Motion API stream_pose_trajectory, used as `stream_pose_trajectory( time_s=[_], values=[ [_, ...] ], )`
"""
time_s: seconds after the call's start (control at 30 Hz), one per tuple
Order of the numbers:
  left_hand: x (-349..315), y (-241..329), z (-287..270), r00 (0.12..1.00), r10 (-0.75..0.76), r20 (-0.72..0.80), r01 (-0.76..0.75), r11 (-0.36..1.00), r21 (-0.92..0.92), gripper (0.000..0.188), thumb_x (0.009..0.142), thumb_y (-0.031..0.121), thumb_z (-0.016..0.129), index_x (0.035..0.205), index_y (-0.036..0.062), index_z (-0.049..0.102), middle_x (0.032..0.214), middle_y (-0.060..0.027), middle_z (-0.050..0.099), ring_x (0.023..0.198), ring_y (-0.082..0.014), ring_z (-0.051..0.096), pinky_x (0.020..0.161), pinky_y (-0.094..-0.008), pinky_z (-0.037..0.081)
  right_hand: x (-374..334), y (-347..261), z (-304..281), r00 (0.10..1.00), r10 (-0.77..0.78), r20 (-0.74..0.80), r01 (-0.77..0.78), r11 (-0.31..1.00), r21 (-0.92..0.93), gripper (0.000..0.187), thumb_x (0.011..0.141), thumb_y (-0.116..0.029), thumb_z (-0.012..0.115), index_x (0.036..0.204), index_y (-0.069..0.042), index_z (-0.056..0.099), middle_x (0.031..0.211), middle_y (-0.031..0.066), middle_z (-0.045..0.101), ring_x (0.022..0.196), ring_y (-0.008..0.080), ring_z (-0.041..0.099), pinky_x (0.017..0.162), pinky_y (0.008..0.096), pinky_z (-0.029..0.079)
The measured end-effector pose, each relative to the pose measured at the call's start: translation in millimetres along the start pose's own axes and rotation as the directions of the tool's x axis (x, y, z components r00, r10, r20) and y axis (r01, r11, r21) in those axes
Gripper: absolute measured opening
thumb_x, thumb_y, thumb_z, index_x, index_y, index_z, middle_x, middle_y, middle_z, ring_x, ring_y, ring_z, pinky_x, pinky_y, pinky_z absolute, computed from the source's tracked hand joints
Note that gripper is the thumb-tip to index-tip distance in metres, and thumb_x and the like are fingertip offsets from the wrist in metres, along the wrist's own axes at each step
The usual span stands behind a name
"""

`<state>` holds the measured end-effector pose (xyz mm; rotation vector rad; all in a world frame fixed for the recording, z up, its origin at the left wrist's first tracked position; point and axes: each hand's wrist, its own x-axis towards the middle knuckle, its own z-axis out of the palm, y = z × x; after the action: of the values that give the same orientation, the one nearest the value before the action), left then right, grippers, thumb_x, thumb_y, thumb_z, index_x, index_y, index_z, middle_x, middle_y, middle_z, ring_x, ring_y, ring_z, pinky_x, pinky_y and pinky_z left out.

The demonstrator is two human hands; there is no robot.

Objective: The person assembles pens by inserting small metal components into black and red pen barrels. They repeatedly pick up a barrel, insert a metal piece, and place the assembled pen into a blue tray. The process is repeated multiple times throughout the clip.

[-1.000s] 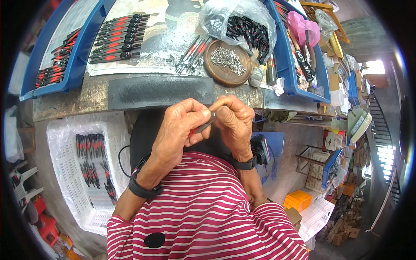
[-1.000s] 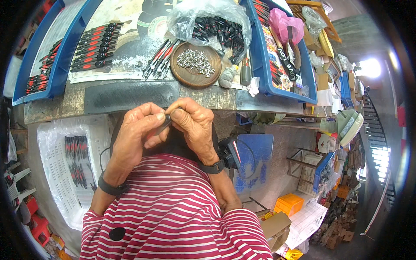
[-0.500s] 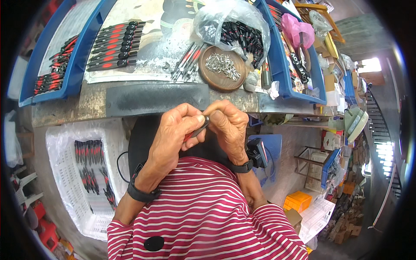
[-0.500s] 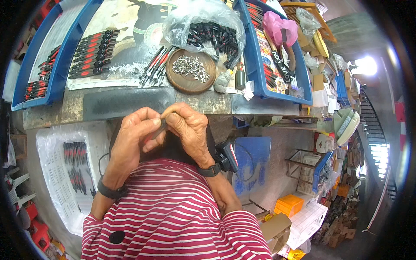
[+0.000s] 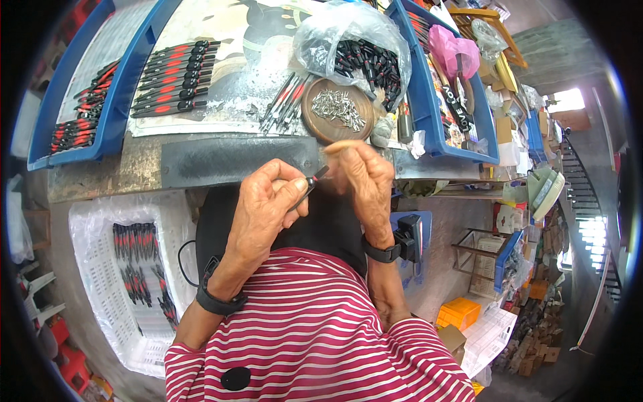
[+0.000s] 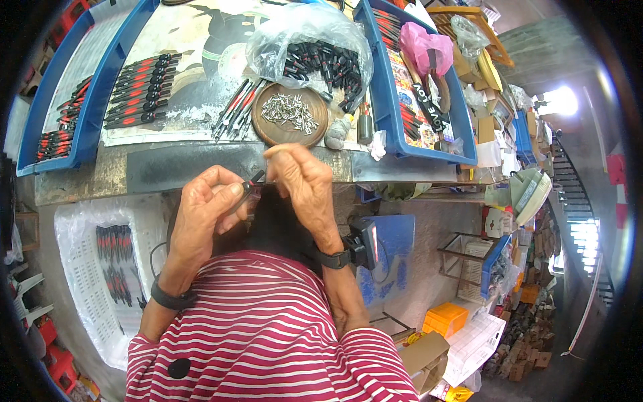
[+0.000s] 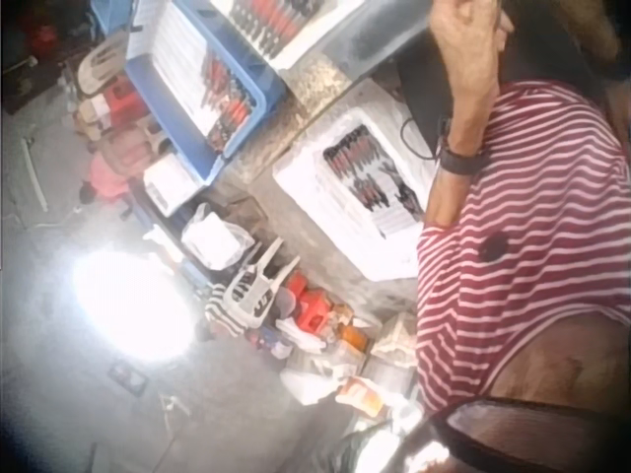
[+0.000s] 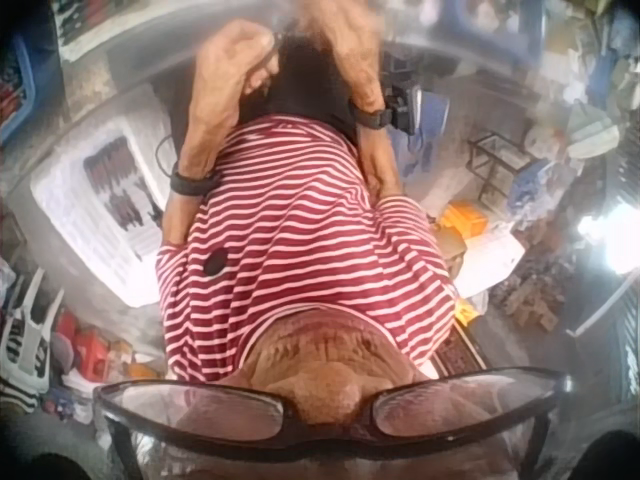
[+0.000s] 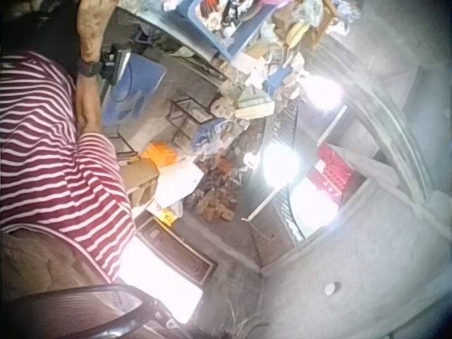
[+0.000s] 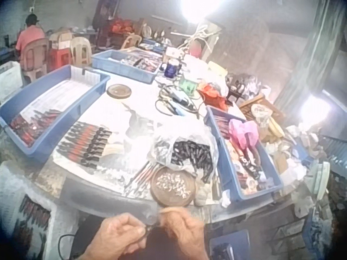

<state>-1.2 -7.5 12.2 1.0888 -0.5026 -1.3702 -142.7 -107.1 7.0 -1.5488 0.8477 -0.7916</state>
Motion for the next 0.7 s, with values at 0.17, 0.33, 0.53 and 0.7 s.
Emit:
stream_pose_trajectory(
  time_s=[0.17, 0.33, 0.53, 0.7],
  values=[
    [0.0, 1.9, -0.6, 0.999, 0.038, -0.035, -0.035, 0.996, 0.08, 0.01, 0.091, 0.01, 0.053, 0.091, -0.0002, 0.053, 0.063, -0.0024, 0.055, 0.051, -0.0034, 0.041, 0.045, -0.0188, 0.033, 34.2, 16.5, -12.5, 0.881, -0.458, -0.118, 0.267, 0.687, -0.675, 0.008, 0.086, -0.003, 0.059, 0.093, 0.001, 0.062, 0.075, 0.0055, 0.059, 0.061, 0.0142, 0.053, 0.057, 0.0287, 0.043],
    [0.3, 2.8, -1.8, 0.996, 0.079, -0.039, -0.073, 0.987, 0.144, 0.008, 0.091, 0.008, 0.05, 0.092, -0.0007, 0.052, 0.062, -0.0022, 0.055, 0.052, -0.0035, 0.042, 0.046, -0.0193, 0.034, 47.9, 27.3, -18.9, 0.866, -0.5, -0.028, 0.254, 0.487, -0.836, 0.008, 0.08, -0.001, 0.062, 0.087, -0.003, 0.062, 0.077, 0.0105, 0.054, 0.066, 0.0246, 0.056, 0.06, 0.0336, 0.044],
    [-1.2, 4.7, -3.8, 0.997, 0.066, -0.04, -0.057, 0.98, 0.19, 0.01, 0.09, 0.005, 0.049, 0.096, -0.002, 0.051, 0.065, -0.0035, 0.056, 0.054, -0.0042, 0.044, 0.048, -0.0197, 0.036, 54.9, 28.4, -19.8, 0.851, -0.521, 0.064, 0.298, 0.381, -0.875, 0.008, 0.077, -0.002, 0.065, 0.084, -0.004, 0.062, 0.077, 0.0119, 0.053, 0.07, 0.0298, 0.056, 0.062, 0.0379, 0.044],
    [-1.1, 6.3, -4.8, 0.998, 0.048, -0.038, -0.04, 0.978, 0.205, 0.012, 0.089, 0.003, 0.047, 0.099, -0.0029, 0.05, 0.067, -0.0042, 0.057, 0.055, -0.0049, 0.045, 0.05, -0.0204, 0.038, 57.9, 27.2, -18.2, 0.853, -0.511, 0.109, 0.313, 0.332, -0.89, 0.009, 0.075, 0.0, 0.064, 0.08, -0.004, 0.058, 0.076, 0.0131, 0.054, 0.071, 0.0329, 0.056, 0.063, 0.0406, 0.043]
  ],
)
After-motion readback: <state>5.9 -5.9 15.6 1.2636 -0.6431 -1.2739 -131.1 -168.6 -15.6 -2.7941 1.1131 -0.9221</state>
